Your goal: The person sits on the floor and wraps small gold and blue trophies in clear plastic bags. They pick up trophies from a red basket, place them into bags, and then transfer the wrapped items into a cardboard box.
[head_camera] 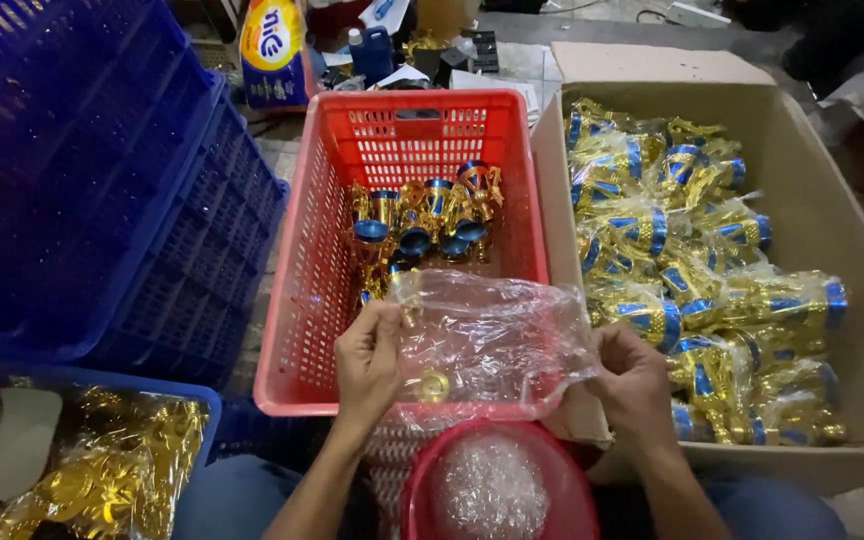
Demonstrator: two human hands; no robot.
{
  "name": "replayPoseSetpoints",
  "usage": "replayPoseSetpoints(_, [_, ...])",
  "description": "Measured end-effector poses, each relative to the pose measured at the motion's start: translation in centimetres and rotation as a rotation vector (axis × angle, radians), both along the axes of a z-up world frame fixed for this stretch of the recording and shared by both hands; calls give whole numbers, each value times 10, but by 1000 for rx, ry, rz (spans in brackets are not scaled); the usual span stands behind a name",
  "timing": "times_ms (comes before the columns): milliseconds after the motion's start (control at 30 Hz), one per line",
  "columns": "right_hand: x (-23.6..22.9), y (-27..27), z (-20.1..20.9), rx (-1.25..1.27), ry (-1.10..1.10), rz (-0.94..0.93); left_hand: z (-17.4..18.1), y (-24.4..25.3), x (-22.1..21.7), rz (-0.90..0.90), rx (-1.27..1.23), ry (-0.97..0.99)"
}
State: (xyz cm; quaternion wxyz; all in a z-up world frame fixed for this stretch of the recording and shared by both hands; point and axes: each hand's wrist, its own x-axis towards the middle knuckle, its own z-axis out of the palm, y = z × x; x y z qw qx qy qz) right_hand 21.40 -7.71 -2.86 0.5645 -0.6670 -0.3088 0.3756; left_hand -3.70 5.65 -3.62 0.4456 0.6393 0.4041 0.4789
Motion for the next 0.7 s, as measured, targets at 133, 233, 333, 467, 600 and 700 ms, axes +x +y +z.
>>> replayPoseSetpoints(133, [-19,-6,-1,126,-202,-98,-10,-6,6,34,-112,42])
replayPoseSetpoints(233, [5,-16,-62,377,115,55,-12,-7,12,83,-194,60])
replayPoseSetpoints(333, [-9,-19,-66,428,216,165,-24,-11,17,93,-226,88])
replayPoseSetpoints(467, [-45,-11,-6,-15,-321,21,-29,-11,20,81,-237,112])
replayPoseSetpoints(600, [-23,-14,-14,134,-333,-167,1,-3,15,172,-400,192])
replayPoseSetpoints(700, [-21,-14,-13,414,-242,47,4,-7,20,103,-608,82])
